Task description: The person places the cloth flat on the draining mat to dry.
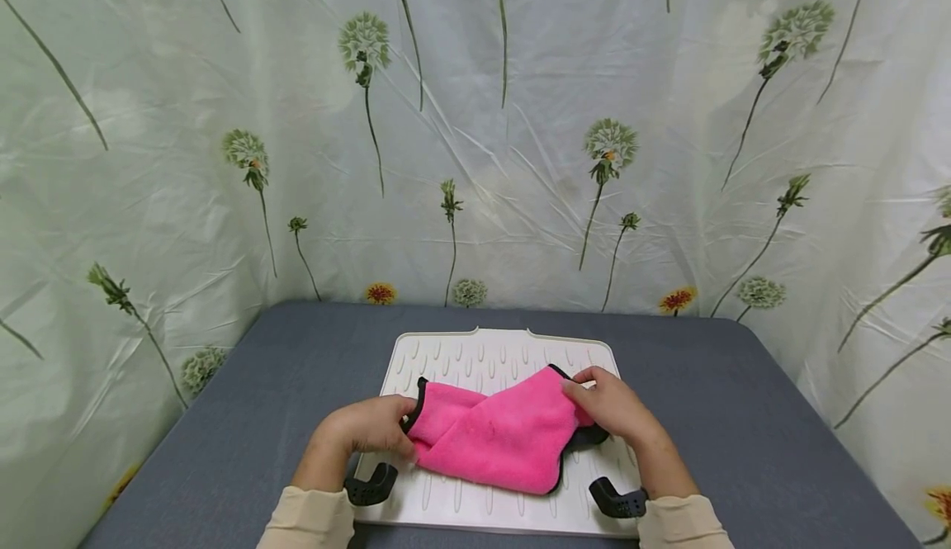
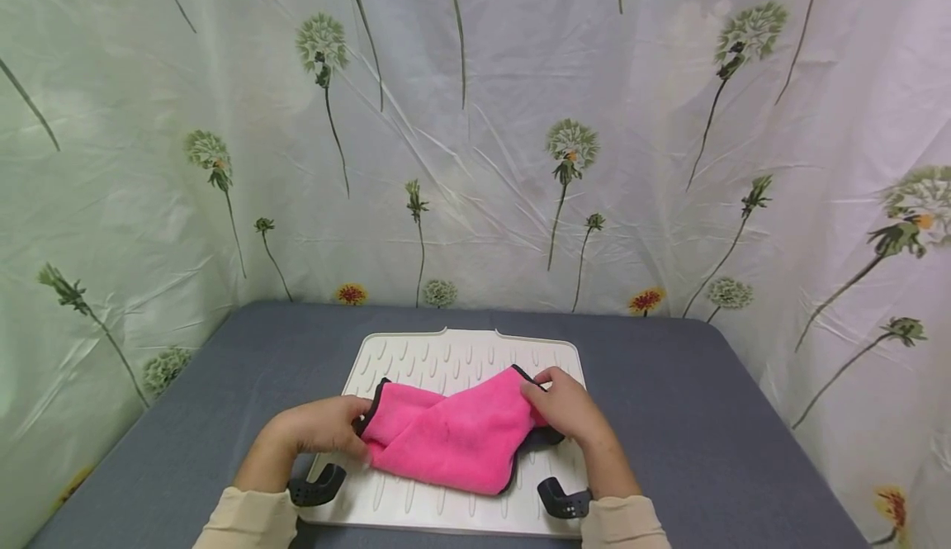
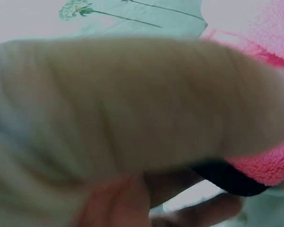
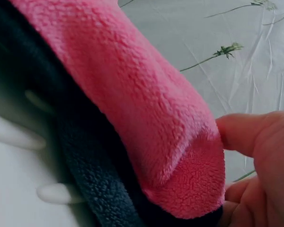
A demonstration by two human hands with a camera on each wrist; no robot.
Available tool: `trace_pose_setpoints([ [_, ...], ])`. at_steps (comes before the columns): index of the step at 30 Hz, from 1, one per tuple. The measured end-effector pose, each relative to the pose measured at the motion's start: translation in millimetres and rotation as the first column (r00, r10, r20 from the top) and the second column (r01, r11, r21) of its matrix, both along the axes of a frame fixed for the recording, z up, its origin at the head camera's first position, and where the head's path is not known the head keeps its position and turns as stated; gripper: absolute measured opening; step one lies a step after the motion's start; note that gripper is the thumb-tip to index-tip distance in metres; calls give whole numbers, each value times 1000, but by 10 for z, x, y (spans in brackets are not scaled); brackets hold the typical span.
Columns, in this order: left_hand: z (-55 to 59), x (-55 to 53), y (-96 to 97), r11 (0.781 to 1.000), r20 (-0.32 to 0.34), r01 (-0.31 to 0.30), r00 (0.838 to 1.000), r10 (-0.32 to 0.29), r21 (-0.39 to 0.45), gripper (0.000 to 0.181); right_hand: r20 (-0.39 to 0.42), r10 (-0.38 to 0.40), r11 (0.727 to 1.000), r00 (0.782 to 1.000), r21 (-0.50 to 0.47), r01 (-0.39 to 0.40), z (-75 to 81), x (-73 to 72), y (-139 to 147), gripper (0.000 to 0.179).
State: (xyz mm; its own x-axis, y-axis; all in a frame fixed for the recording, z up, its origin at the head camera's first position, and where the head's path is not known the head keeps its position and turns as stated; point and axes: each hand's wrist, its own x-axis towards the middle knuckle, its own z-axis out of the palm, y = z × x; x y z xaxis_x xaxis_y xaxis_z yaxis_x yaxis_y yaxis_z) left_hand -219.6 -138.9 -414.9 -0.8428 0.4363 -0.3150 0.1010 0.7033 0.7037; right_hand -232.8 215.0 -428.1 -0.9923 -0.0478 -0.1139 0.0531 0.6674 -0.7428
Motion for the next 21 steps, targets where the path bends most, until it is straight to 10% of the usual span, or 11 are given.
trace_pose_setpoints([
  [8,40,31,-12,963,-151,-109,986,73,-248,49,40,4,1000,999,1,-4,37,38,53,33],
  [21,-9,-59,-115,990,-104,-7,994,22,142,14,-45,42,999,998,-31,-43,0,23,19,15],
])
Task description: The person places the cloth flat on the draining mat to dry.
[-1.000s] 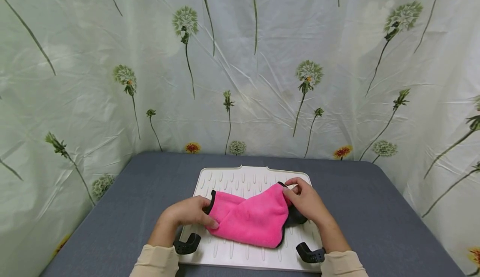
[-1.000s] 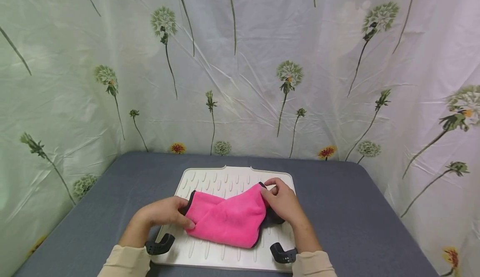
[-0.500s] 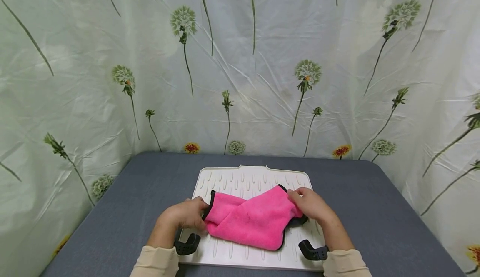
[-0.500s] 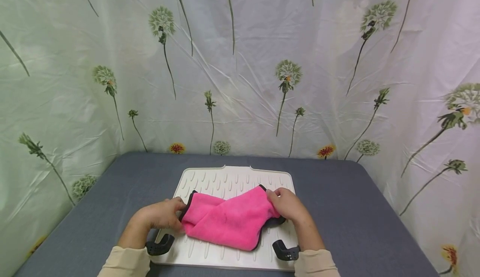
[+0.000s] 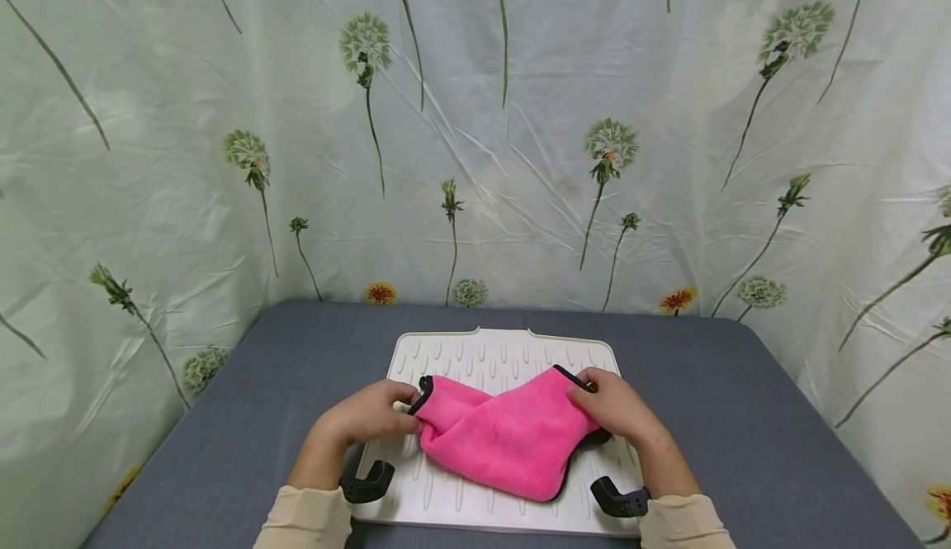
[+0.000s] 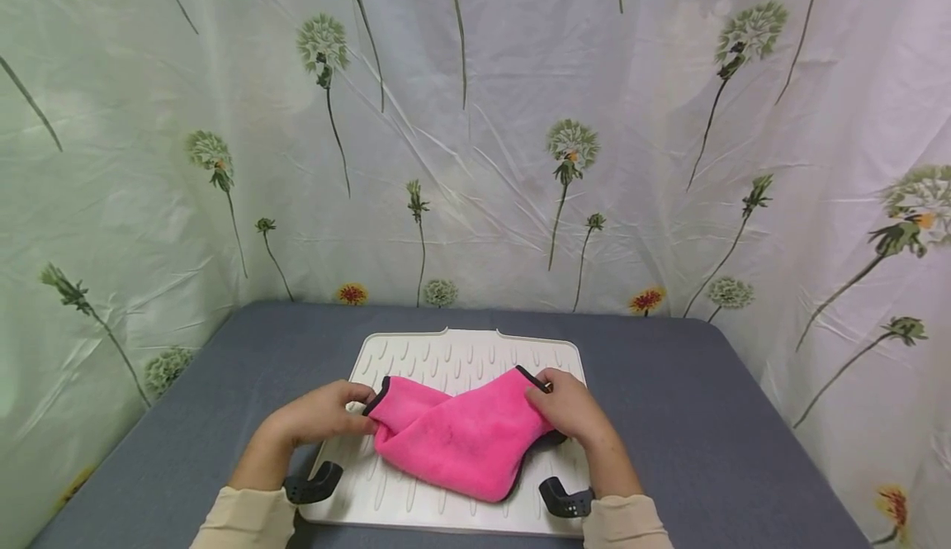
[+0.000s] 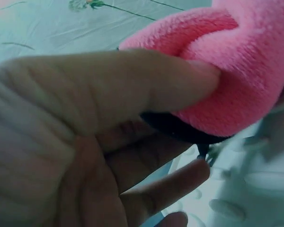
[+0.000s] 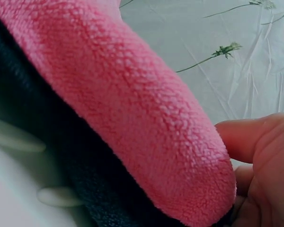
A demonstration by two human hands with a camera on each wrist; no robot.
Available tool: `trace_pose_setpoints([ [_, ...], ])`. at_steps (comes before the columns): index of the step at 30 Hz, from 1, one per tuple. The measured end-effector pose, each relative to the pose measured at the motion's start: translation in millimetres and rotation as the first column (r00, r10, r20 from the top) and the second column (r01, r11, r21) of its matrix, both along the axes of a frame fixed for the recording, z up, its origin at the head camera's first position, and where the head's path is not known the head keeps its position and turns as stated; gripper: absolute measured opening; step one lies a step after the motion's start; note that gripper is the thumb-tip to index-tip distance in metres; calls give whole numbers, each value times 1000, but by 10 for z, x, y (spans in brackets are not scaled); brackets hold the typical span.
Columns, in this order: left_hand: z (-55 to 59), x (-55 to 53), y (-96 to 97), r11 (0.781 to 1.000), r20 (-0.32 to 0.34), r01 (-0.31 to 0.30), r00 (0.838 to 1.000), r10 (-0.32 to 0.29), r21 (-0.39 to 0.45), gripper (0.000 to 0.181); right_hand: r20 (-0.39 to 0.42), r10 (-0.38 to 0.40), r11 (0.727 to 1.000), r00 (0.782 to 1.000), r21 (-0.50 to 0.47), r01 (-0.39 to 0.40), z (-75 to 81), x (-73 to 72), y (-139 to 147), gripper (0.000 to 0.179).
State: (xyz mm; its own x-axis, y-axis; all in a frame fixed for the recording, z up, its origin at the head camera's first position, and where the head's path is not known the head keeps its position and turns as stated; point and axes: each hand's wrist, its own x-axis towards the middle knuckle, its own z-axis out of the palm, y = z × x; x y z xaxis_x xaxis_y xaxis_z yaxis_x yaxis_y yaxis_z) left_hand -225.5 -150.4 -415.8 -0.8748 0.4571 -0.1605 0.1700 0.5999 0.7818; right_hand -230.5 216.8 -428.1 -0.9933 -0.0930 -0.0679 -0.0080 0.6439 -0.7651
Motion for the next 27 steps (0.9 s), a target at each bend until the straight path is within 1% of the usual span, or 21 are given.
trace_pose_setpoints([
  [3,-25,-22,-13,999,9,15,1000,-16,51,14,-4,9,1000,1000,8,-9,9,9,13,15],
  [5,-28,-29,-23,997,9,17,1000,-17,69,14,-9,18,1000,1000,7,-18,17,15,36,15],
  [8,-27,-40,-44,996,6,3,1000,-4,86,15,-21,39,999,999,24,-39,39,19,84,14],
  [11,-18,-46,-69,995,0,-17,1000,17,99,15,-10,53,997,999,48,-53,61,21,140,15],
  [14,0,-44,-94,991,5,-32,999,31,128,17,31,78,996,996,45,-79,90,42,204,18],
  [19,27,-32,-126,984,19,-52,999,49,170,20,121,143,990,982,-25,-140,133,95,299,22],
  [23,44,-25,-136,984,19,-78,997,76,162,22,172,168,986,971,-50,-162,161,119,344,26],
  [27,47,-30,-144,982,8,-119,993,119,146,20,196,170,985,966,-27,-168,190,127,381,27],
])
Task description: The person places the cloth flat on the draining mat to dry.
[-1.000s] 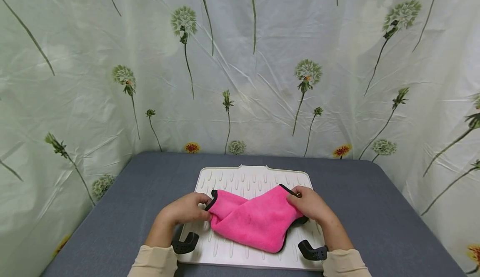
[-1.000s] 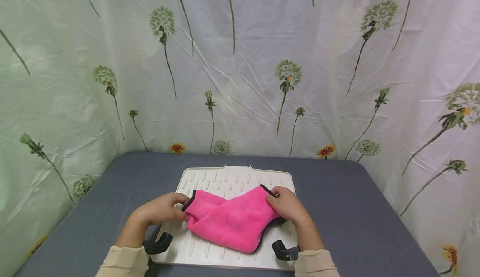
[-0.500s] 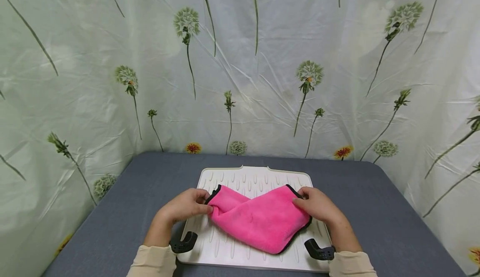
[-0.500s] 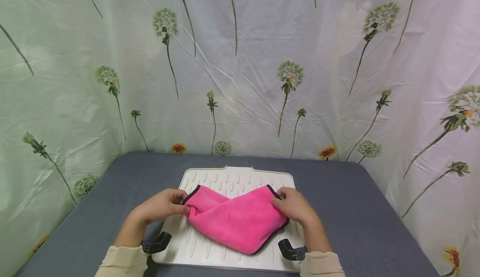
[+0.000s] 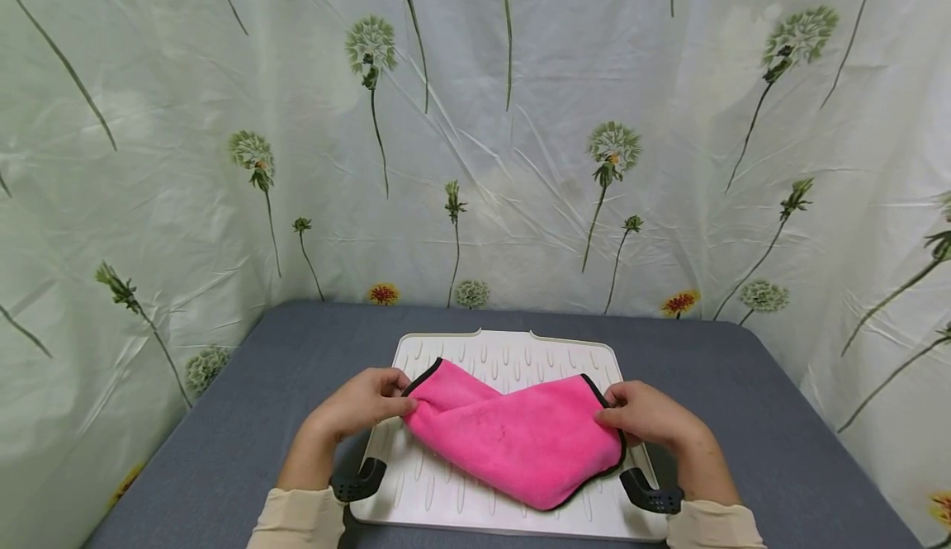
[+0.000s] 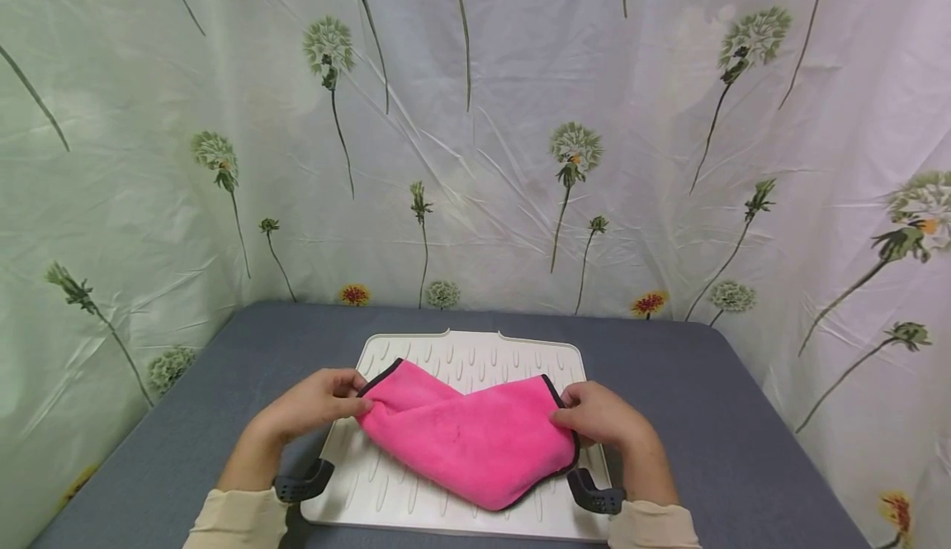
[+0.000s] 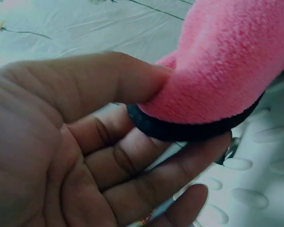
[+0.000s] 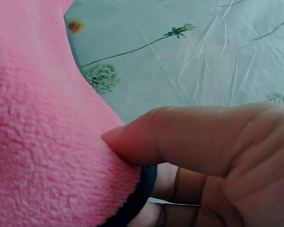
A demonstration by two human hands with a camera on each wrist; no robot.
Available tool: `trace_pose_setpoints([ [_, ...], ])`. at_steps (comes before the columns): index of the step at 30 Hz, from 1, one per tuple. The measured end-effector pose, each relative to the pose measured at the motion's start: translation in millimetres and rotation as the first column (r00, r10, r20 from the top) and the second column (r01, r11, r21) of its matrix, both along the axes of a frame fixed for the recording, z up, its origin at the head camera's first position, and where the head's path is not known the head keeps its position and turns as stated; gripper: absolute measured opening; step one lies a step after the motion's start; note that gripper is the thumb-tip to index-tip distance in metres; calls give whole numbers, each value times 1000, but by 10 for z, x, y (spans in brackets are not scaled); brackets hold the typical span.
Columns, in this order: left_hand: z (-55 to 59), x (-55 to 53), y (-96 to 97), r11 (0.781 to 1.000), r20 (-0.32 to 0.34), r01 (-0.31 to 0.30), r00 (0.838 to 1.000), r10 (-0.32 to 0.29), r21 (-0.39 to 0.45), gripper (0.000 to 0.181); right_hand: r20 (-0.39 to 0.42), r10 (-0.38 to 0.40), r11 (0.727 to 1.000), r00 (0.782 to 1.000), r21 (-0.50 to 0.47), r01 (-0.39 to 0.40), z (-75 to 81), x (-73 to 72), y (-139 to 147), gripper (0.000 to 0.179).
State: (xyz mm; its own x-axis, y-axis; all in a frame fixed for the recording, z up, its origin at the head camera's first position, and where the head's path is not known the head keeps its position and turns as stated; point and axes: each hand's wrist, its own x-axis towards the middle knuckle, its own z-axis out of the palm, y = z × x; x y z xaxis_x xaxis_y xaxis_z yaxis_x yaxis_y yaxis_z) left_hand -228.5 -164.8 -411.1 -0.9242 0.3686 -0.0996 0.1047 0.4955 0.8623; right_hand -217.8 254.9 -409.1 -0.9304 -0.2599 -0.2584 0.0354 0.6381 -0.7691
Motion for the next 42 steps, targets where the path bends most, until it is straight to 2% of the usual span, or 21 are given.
trace_pose_setpoints([
  [6,-7,-17,7,999,-14,-43,999,44,33,17,22,12,1000,1000,6,-12,40,12,51,28],
  [10,-8,-19,3,998,-18,-35,999,36,50,17,33,33,999,999,11,-34,47,17,81,30],
  [22,19,27,-10,998,58,-55,997,53,23,18,138,74,997,988,24,-78,17,38,125,39],
  [35,39,79,-23,1000,123,-6,992,7,-10,18,171,114,991,979,46,-124,41,76,176,35],
  [40,33,99,-15,998,179,35,984,-25,-49,14,209,145,988,967,16,-151,-41,39,199,33],
  [42,17,95,-5,996,168,44,985,-30,-77,14,210,148,988,966,4,-153,-85,20,207,31],
])
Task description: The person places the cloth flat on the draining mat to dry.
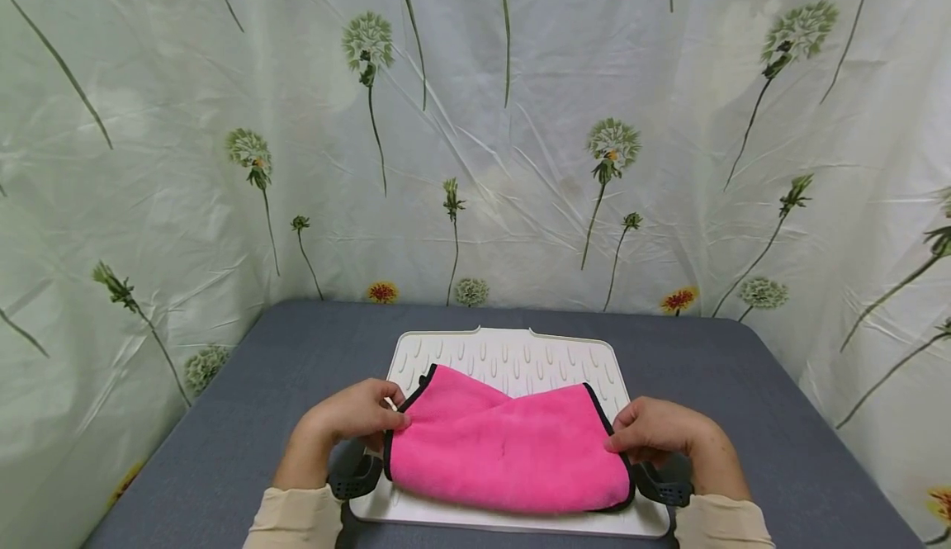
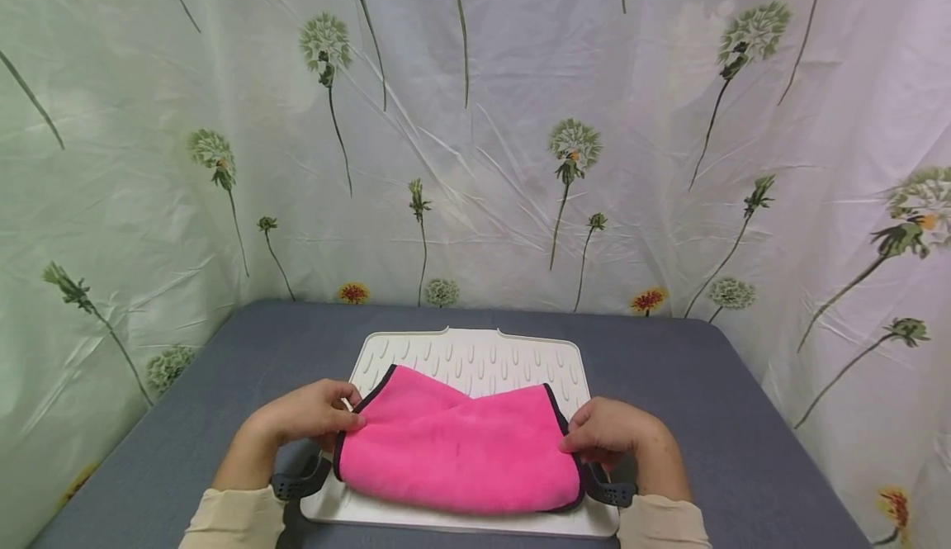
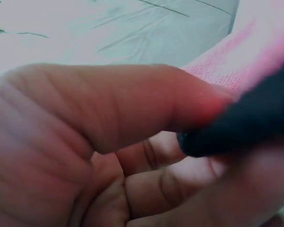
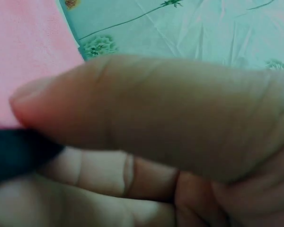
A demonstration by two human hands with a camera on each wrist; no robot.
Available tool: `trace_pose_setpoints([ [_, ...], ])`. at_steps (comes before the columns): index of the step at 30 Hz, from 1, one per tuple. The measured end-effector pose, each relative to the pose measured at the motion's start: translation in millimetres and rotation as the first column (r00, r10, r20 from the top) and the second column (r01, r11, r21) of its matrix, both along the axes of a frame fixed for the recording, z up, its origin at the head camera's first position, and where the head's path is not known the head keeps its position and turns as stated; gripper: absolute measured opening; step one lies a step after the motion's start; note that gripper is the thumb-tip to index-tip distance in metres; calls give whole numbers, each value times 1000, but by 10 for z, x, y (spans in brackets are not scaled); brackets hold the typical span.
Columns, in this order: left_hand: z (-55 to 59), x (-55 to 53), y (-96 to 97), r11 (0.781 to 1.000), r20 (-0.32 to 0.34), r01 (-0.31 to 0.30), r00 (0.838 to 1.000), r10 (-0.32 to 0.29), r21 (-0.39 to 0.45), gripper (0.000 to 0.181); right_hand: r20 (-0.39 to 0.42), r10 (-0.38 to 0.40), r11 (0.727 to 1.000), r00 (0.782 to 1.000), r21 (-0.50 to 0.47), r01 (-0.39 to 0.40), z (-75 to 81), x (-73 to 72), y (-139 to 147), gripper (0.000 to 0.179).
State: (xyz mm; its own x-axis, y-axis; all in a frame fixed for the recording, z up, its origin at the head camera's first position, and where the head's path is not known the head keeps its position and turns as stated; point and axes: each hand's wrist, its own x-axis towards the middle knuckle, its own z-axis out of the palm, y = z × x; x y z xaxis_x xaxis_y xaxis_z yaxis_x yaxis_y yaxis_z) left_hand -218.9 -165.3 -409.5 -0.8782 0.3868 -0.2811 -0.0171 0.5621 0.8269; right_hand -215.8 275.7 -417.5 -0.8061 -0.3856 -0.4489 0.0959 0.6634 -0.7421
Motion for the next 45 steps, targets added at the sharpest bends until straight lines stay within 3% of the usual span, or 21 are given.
trace_pose_setpoints([
  [6,-69,-60,52,991,-110,-76,992,64,-111,24,-38,-98,994,995,-49,96,-59,-69,1,25],
  [12,-131,-139,156,981,-201,-158,970,133,-113,31,-123,-221,974,968,-72,213,-116,-144,-73,28],
  [16,-191,-177,267,967,-231,-246,947,224,-73,32,-175,-288,955,941,-119,270,-161,-176,-189,33],
  [21,-282,-243,401,934,-242,-354,904,352,39,47,-222,-326,943,919,-137,302,-209,-223,-346,42],
  [25,-361,-286,479,930,-271,-351,890,366,104,46,-258,-329,944,908,-125,307,-251,-247,-435,40],
  [33,-438,-315,585,935,-326,-313,878,351,166,18,-286,-342,939,895,-137,316,-290,-253,-500,24],
  [39,-406,-307,573,928,-344,-342,862,373,149,11,-308,-373,926,875,-171,335,-250,-258,-481,23],
  [45,-324,-277,525,918,-326,-353,859,394,180,13,-351,-390,920,851,-199,339,-208,-269,-447,25],
])
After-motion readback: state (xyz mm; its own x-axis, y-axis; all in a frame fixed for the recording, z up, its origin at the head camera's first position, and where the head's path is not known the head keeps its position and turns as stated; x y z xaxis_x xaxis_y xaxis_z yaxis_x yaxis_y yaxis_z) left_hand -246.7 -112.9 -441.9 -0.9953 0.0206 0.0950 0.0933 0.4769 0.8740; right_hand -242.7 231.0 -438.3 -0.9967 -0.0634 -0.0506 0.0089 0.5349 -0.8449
